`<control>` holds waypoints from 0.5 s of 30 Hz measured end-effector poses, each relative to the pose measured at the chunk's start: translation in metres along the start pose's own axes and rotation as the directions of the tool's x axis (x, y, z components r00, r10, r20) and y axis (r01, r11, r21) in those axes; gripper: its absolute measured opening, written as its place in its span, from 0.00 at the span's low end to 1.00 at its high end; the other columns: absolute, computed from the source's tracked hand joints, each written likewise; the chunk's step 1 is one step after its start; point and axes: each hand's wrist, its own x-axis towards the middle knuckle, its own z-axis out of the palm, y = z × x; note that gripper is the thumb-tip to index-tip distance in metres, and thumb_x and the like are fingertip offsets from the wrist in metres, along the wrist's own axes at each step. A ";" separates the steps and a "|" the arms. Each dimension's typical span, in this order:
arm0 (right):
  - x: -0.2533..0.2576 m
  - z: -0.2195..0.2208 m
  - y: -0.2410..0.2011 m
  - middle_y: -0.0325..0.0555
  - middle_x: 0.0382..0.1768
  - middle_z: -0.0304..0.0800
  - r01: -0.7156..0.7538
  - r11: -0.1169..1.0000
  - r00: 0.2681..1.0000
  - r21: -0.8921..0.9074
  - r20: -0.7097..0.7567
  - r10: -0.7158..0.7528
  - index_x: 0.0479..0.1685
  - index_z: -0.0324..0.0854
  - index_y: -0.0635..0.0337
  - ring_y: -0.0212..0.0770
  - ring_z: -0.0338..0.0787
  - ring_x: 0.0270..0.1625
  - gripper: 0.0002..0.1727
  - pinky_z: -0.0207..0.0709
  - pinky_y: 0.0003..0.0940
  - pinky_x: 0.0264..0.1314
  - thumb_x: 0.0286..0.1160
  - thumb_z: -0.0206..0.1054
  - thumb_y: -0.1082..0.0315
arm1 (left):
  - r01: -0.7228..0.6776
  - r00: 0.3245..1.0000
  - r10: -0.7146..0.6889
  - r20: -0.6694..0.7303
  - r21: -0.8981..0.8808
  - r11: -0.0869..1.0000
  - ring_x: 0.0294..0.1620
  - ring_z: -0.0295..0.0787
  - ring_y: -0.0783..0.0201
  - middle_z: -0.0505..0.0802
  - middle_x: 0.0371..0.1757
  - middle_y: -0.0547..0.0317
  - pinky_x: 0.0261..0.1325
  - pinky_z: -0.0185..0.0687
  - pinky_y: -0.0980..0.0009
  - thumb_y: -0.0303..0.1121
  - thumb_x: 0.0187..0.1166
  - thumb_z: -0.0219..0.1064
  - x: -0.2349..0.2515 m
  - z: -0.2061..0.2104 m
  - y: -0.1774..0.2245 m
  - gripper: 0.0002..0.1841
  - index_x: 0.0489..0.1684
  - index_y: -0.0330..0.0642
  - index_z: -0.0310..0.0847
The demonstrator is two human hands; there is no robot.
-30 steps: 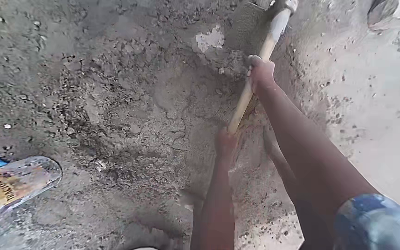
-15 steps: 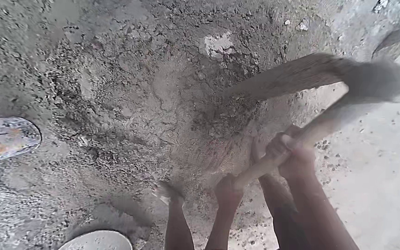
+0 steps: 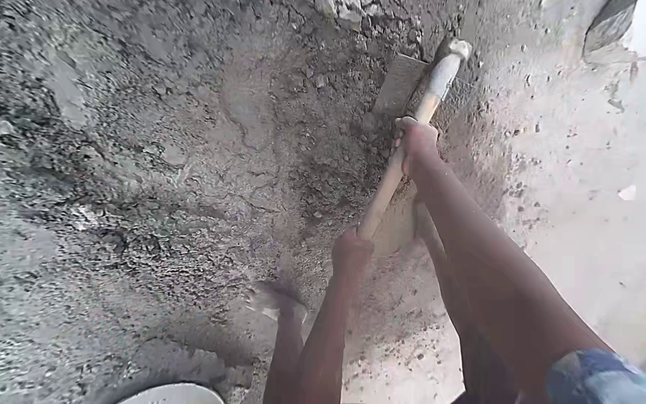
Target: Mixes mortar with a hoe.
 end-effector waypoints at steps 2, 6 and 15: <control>-0.042 -0.011 0.017 0.39 0.18 0.73 -0.066 0.997 0.997 0.036 0.033 0.065 0.42 0.76 0.56 0.36 0.76 0.13 0.11 0.79 0.34 0.15 0.73 0.72 0.63 | 0.043 0.999 -0.042 -0.027 0.057 0.997 0.47 0.93 0.48 0.94 0.42 0.49 0.53 0.86 0.41 0.46 0.65 0.78 -0.030 0.007 -0.027 0.23 0.56 0.46 0.87; -0.131 -0.067 0.054 0.41 0.19 0.78 -0.196 0.980 0.977 0.041 0.097 0.191 0.43 0.77 0.62 0.34 0.78 0.16 0.07 0.78 0.30 0.19 0.74 0.69 0.70 | 0.046 0.990 -0.026 -0.140 0.144 0.989 0.37 0.94 0.44 0.94 0.32 0.47 0.43 0.86 0.38 0.47 0.63 0.77 -0.082 0.078 -0.091 0.22 0.49 0.41 0.89; -0.097 -0.054 -0.285 0.30 0.18 0.73 0.537 0.816 0.543 0.212 0.654 -0.527 0.33 0.76 0.46 0.29 0.76 0.19 0.10 0.80 0.28 0.26 0.86 0.59 0.61 | -0.653 0.725 0.547 -0.418 -0.166 0.739 0.39 0.94 0.51 0.94 0.36 0.50 0.42 0.89 0.45 0.38 0.64 0.79 0.001 -0.022 0.220 0.17 0.48 0.40 0.89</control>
